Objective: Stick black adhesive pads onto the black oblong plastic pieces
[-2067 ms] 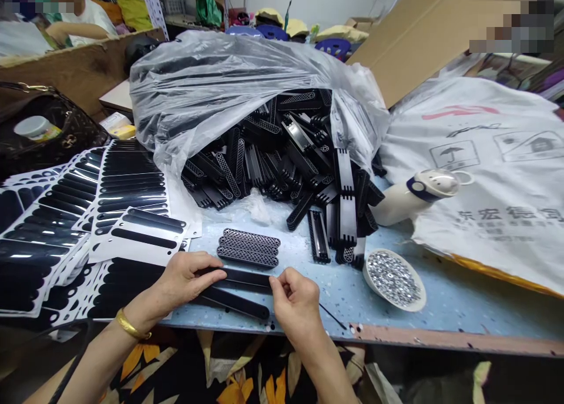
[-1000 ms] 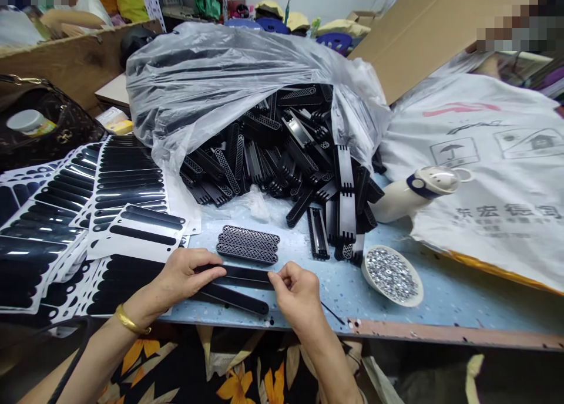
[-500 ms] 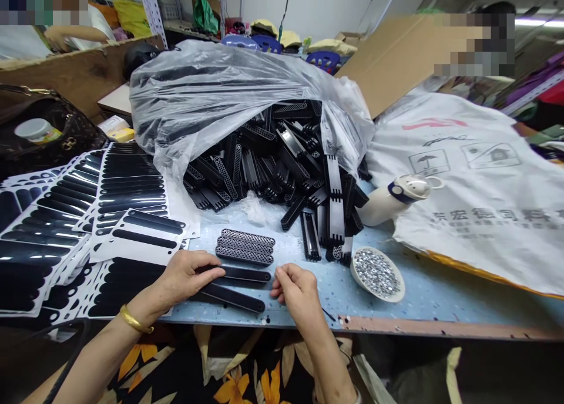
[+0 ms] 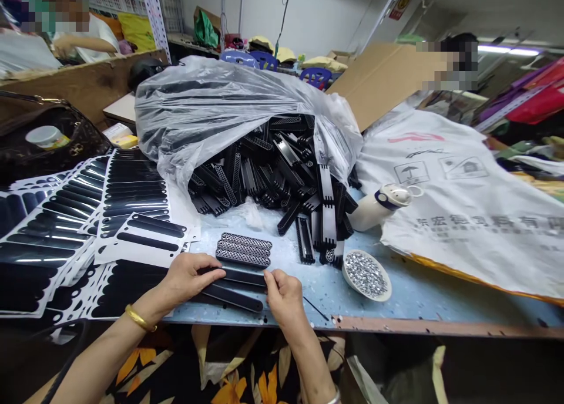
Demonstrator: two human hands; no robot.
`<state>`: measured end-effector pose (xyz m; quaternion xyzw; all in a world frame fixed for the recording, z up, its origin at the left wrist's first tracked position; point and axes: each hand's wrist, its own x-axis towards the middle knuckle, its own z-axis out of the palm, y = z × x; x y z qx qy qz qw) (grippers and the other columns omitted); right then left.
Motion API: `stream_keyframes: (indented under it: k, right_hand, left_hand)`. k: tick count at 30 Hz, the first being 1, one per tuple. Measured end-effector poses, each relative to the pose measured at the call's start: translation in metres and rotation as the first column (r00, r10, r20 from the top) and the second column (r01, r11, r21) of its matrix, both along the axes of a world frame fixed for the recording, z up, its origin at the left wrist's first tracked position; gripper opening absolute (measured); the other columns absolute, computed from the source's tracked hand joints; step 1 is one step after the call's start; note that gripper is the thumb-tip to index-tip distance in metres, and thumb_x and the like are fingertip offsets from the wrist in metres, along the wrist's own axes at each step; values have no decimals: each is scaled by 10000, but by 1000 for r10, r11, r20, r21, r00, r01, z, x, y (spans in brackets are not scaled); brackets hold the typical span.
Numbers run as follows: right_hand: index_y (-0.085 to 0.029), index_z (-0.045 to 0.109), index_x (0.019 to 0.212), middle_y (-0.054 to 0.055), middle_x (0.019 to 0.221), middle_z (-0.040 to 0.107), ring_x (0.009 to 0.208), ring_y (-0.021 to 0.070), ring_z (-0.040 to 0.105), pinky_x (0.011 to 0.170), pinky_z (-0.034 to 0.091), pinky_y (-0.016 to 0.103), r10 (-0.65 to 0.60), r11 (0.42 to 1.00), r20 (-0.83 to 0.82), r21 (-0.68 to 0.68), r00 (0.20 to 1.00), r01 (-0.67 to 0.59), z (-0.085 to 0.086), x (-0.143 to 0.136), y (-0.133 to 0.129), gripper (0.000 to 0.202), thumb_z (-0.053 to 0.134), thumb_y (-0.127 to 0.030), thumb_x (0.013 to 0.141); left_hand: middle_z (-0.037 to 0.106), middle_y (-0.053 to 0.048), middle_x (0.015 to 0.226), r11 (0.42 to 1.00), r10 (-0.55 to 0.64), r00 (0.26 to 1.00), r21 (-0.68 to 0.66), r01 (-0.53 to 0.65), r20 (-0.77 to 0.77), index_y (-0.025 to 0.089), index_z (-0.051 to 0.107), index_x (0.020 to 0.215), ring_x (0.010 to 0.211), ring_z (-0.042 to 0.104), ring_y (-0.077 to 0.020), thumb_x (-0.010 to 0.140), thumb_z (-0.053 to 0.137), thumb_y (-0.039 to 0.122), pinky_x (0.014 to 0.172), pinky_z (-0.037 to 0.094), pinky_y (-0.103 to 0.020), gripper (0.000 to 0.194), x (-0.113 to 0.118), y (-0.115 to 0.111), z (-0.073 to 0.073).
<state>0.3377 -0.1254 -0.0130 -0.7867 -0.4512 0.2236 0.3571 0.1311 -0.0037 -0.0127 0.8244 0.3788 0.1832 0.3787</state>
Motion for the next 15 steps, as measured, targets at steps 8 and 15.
stream_keyframes:
  k: [8, 15]
  right_hand:
    - [-225, 578, 601, 30, 539, 616, 551, 195, 587, 526, 365, 271, 87, 994, 249, -88, 965, -67, 14, -9, 14, 423, 586, -617, 761]
    - [-245, 308, 420, -21, 385, 400, 431, 127, 414, 484, 256, 270, 156, 983, 378, -148, 912, -107, 5, -2, 21, 595, 401, -676, 819]
  left_hand:
    - [774, -5, 822, 998, -51, 998, 34, 52, -29, 252, 775, 867, 756, 688, -175, 841, 655, 349, 682, 452, -245, 156, 2, -1, 7]
    - [769, 5, 785, 1000, -16, 1000, -4, 16, 16, 256, 774, 826, 736, 682, -174, 833, 653, 354, 671, 448, -243, 156, 1, 0, 8]
